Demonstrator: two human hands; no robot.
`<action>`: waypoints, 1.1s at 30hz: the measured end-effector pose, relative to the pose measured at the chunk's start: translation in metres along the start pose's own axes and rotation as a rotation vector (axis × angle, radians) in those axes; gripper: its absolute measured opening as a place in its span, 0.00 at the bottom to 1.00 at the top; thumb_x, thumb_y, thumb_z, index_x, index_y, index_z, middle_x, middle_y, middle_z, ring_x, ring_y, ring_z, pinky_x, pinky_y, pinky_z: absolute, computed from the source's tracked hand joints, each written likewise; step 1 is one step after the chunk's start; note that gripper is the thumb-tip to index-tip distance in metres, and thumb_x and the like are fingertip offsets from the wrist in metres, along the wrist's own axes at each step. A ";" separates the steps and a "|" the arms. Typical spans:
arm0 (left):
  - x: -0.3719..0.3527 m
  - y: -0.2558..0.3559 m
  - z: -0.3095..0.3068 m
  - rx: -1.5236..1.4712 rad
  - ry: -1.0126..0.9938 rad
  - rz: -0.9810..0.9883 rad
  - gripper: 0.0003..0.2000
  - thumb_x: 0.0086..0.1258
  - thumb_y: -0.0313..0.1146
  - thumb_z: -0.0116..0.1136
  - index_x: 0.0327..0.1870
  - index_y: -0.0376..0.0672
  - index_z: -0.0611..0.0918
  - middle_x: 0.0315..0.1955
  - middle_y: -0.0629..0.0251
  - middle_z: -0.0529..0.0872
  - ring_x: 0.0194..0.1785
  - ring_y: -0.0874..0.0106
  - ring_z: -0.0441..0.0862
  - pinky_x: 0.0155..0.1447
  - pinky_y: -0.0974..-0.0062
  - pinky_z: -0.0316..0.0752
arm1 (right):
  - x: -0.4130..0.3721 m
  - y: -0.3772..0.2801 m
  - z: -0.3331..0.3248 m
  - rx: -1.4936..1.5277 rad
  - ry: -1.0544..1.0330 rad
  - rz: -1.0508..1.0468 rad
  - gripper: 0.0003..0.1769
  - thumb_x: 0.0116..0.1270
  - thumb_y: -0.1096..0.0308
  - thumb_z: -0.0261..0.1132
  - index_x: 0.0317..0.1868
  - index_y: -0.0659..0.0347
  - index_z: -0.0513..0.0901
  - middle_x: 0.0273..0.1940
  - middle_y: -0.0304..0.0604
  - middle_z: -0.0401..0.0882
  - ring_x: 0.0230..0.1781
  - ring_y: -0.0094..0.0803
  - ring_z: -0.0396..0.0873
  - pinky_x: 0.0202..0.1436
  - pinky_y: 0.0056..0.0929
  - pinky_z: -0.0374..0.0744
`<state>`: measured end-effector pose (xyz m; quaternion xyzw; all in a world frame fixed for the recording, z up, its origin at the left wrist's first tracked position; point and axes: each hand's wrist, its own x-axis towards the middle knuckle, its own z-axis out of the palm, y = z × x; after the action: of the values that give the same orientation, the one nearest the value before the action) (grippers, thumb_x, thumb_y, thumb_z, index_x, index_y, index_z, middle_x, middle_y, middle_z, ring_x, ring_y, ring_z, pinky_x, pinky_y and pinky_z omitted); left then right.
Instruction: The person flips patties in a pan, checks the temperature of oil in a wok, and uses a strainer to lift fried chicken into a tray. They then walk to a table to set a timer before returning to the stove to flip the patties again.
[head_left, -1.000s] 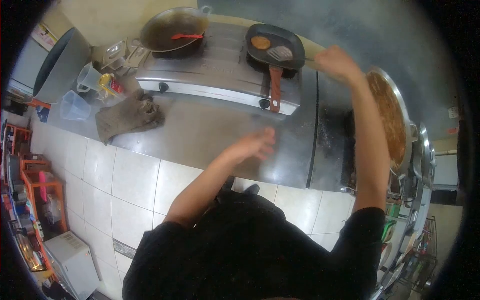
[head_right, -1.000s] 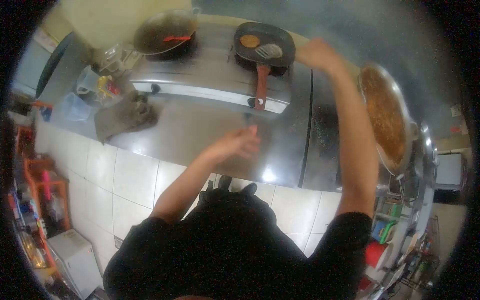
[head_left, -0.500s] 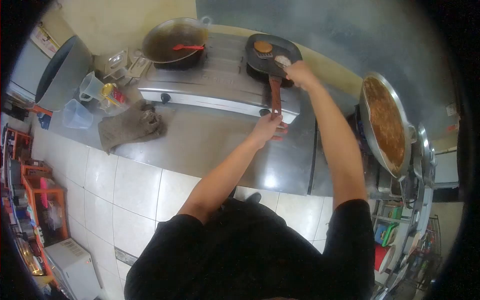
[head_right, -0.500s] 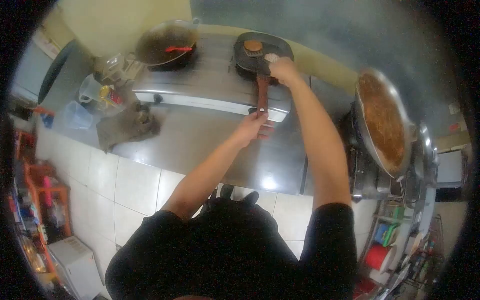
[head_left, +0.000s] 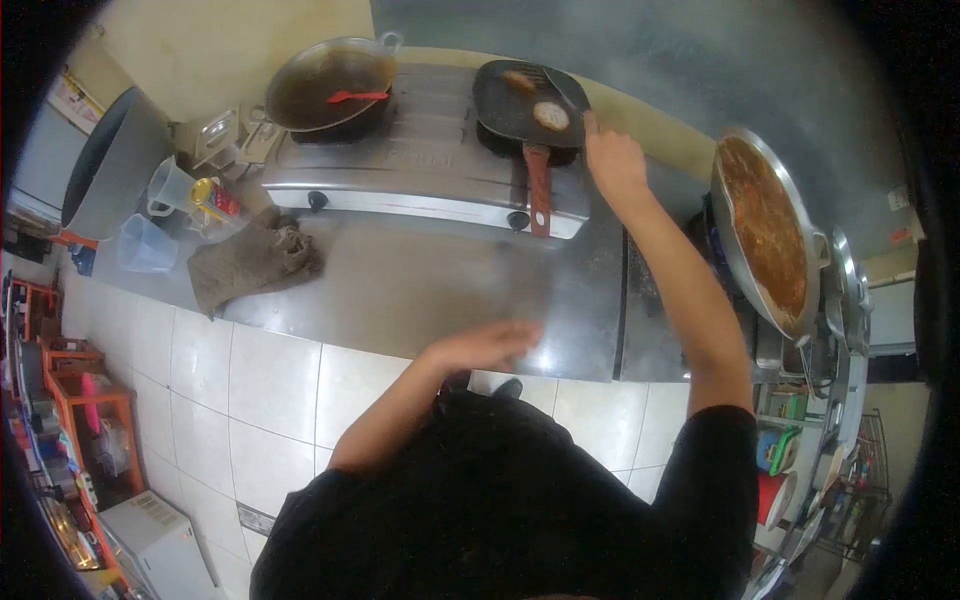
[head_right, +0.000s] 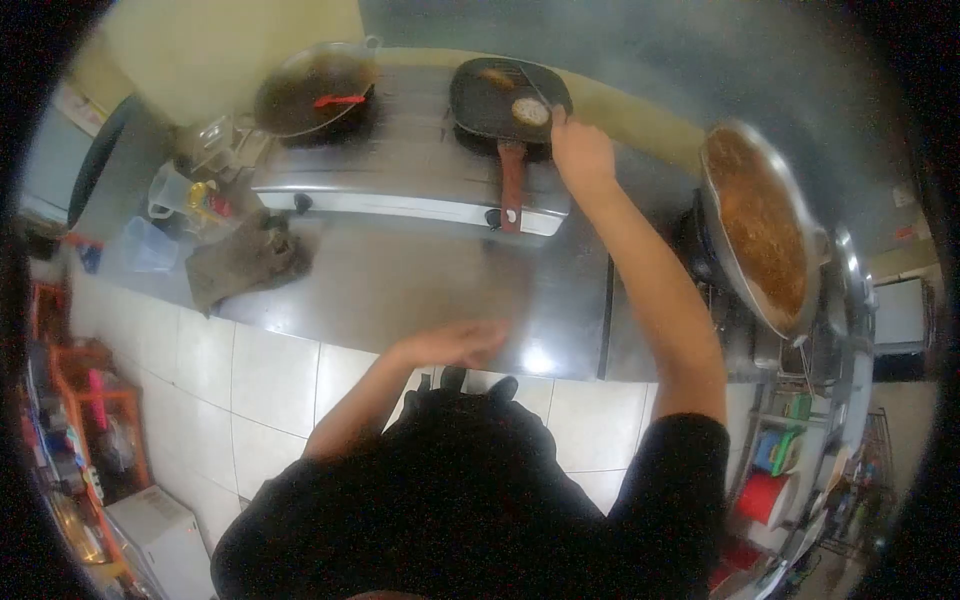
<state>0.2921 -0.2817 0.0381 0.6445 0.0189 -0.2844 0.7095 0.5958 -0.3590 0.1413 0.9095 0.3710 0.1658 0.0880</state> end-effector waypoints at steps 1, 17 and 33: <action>-0.018 0.004 0.006 0.083 -0.066 -0.008 0.37 0.74 0.59 0.49 0.74 0.40 0.62 0.65 0.53 0.74 0.63 0.65 0.76 0.60 0.67 0.77 | -0.006 0.000 -0.004 -0.002 -0.002 0.000 0.24 0.69 0.69 0.58 0.64 0.63 0.73 0.38 0.58 0.84 0.38 0.56 0.84 0.44 0.46 0.82; -0.118 0.016 0.046 0.163 -0.229 0.410 0.23 0.81 0.39 0.45 0.72 0.39 0.66 0.63 0.53 0.77 0.67 0.62 0.73 0.71 0.68 0.65 | 0.011 -0.009 0.016 0.749 -0.177 0.130 0.18 0.67 0.64 0.55 0.41 0.70 0.85 0.41 0.62 0.84 0.46 0.57 0.83 0.52 0.47 0.79; -0.123 -0.007 0.046 0.139 -0.192 0.283 0.23 0.80 0.38 0.46 0.72 0.39 0.66 0.65 0.53 0.75 0.68 0.63 0.72 0.71 0.68 0.65 | -0.102 -0.184 0.032 0.982 0.007 0.228 0.21 0.71 0.60 0.60 0.58 0.64 0.74 0.37 0.61 0.83 0.41 0.58 0.82 0.47 0.48 0.78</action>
<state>0.1704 -0.2776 0.0877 0.6583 -0.1593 -0.2425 0.6946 0.4208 -0.3010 0.0350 0.8777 0.3040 -0.0169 -0.3700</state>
